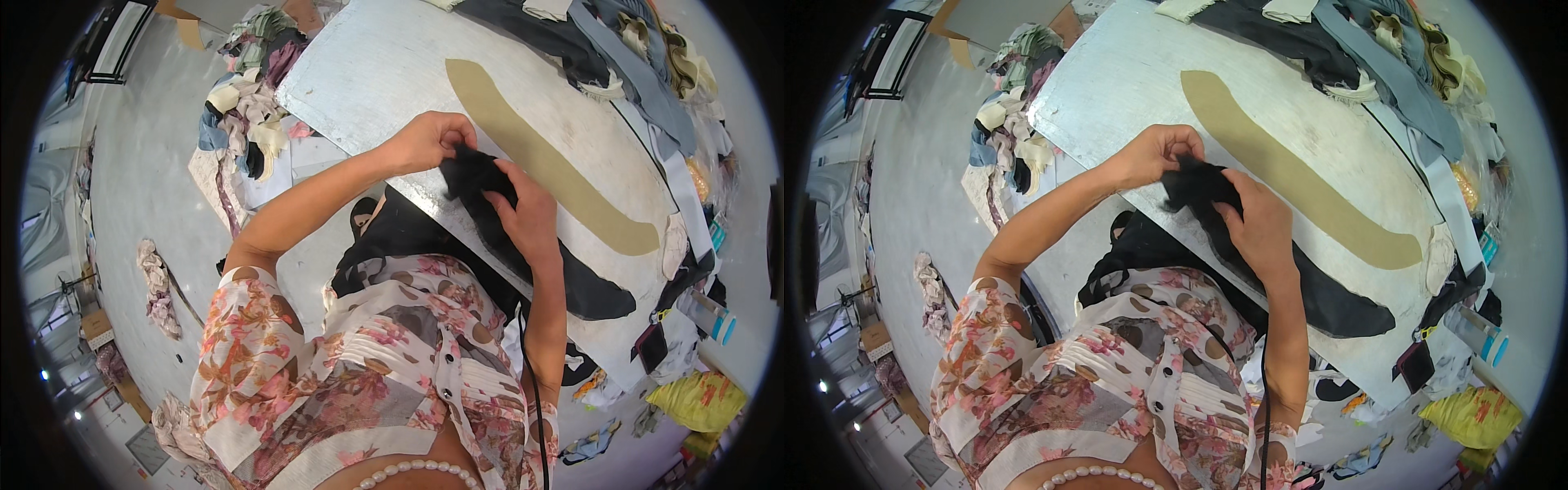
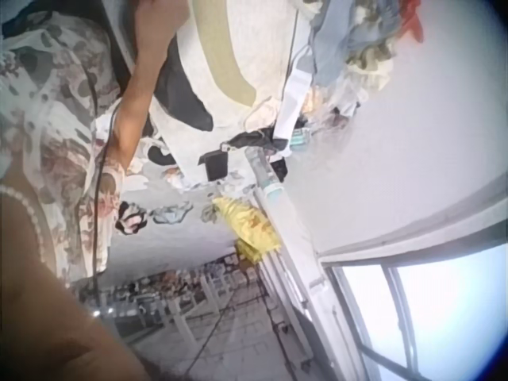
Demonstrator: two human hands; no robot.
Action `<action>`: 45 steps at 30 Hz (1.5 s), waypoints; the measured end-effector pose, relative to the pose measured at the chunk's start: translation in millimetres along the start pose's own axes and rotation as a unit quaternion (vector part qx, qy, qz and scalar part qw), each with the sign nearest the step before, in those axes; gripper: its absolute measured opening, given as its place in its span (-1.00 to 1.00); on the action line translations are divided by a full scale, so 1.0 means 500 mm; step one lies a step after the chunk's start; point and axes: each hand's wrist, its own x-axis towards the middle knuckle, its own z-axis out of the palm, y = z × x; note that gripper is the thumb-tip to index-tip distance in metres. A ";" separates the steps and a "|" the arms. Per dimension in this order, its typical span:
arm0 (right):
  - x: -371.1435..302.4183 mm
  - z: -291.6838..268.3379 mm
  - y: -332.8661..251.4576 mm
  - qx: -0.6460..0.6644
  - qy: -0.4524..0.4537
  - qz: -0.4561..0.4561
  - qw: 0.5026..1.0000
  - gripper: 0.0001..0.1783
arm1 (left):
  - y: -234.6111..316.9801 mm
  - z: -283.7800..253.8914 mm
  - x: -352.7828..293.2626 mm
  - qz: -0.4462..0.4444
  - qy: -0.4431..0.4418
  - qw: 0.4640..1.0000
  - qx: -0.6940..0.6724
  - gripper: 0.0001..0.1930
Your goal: The person folds a black fabric piece on a white table, aligns it with a beige template, and then folds a beige fabric piece. The person handles the fabrics by hand without visible tools.
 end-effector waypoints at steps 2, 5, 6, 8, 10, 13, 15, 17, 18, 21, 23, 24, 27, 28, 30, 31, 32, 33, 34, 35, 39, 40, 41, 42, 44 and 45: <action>-0.001 -0.003 -0.003 -0.030 -0.004 0.022 0.999 -0.55 | 0.005 0.001 -0.005 -0.024 0.015 0.998 -0.050 -0.77; 0.000 -0.011 -0.003 -0.047 -0.030 0.041 0.998 -0.52 | 0.005 0.003 -0.008 -0.028 0.026 0.996 -0.076 -0.76; 0.002 -0.015 -0.006 -0.052 -0.047 0.054 0.996 -0.49 | 0.003 0.003 -0.008 -0.024 0.028 0.996 -0.076 -0.76; 0.013 -0.025 -0.015 -0.061 -0.081 0.078 0.992 -0.44 | -0.007 0.002 -0.008 -0.015 0.035 0.995 -0.090 -0.75; 0.024 -0.031 -0.025 -0.081 -0.057 0.056 0.994 -0.39 | -0.006 0.001 -0.010 -0.008 0.043 0.994 -0.097 -0.74; 0.036 -0.028 -0.027 -0.108 -0.009 -0.005 0.994 -0.32 | 0.000 0.001 -0.020 0.006 0.056 0.994 -0.091 -0.72; 0.044 -0.029 -0.031 -0.103 -0.009 -0.017 0.994 -0.29 | -0.003 0.002 -0.023 0.024 0.065 0.994 -0.081 -0.71; 0.053 -0.033 -0.040 -0.076 -0.047 0.008 0.996 -0.29 | 0.004 0.008 -0.036 0.039 0.069 0.992 -0.096 -0.70; 0.055 -0.029 -0.035 -0.075 -0.050 0.012 0.996 -0.35 | 0.006 0.010 -0.043 0.046 0.070 0.991 -0.103 -0.69; 0.061 -0.023 -0.028 -0.034 -0.057 0.040 0.997 -0.52 | 0.004 0.009 -0.060 0.044 0.048 0.984 -0.167 -0.57; 0.065 -0.025 -0.033 0.050 -0.061 0.078 0.994 -0.65 | -0.002 0.026 -0.068 0.077 0.062 0.931 -0.350 -0.49; 0.066 -0.026 -0.037 0.065 -0.050 0.070 0.994 -0.67 | -0.007 0.034 -0.073 0.093 0.067 0.892 -0.437 -0.44; 0.067 -0.036 -0.055 0.078 -0.029 0.048 0.995 -0.73 | -0.023 0.078 -0.085 0.106 0.065 0.920 -0.372 -0.34; 0.070 -0.040 -0.063 0.066 -0.030 0.043 0.996 -0.74 | -0.019 0.100 -0.093 0.118 0.077 0.940 -0.310 -0.34; 0.070 -0.045 -0.076 0.068 -0.036 0.054 0.996 -0.68 | 0.000 0.122 -0.096 0.053 0.098 0.964 -0.240 -0.42; 0.072 -0.049 -0.083 0.082 -0.041 0.069 0.993 -0.62 | 0.005 0.133 -0.086 0.057 0.121 0.959 -0.249 -0.48; 0.070 -0.054 -0.087 0.096 -0.045 0.083 0.991 -0.56 | 0.014 0.144 -0.079 0.060 0.142 0.954 -0.258 -0.53; 0.064 -0.064 -0.084 0.127 -0.018 0.064 0.990 -0.51 | 0.025 0.152 -0.076 0.099 0.169 0.945 -0.262 -0.64; 0.056 -0.084 -0.074 0.158 0.015 0.045 0.986 -0.45 | 0.039 0.151 -0.072 0.099 0.171 0.949 -0.247 -0.65; 0.048 -0.100 -0.065 0.189 0.043 0.023 0.981 -0.39 | 0.049 0.144 -0.077 0.101 0.178 0.951 -0.233 -0.66; -0.036 -0.144 -0.005 0.091 -0.035 0.048 0.994 -0.13 | 0.101 0.131 -0.085 0.157 0.191 0.953 -0.174 -0.69; -0.044 -0.146 -0.006 0.064 -0.057 0.067 0.994 -0.14 | 0.115 0.129 -0.084 0.176 0.190 0.952 -0.161 -0.70; -0.050 -0.147 -0.009 0.037 -0.079 0.087 0.992 -0.15 | 0.131 0.125 -0.082 0.197 0.183 0.953 -0.137 -0.73; -0.054 -0.149 -0.010 0.009 -0.101 0.107 0.989 -0.15 | 0.151 0.124 -0.083 0.206 0.186 0.954 -0.115 -0.74; -0.061 -0.148 0.004 0.010 -0.070 0.092 0.993 -0.41 | 0.194 0.119 -0.087 0.227 0.194 0.952 -0.065 -0.75; -0.063 -0.156 0.008 -0.009 -0.086 0.106 0.991 -0.46 | 0.207 0.115 -0.087 0.251 0.206 0.944 -0.063 -0.75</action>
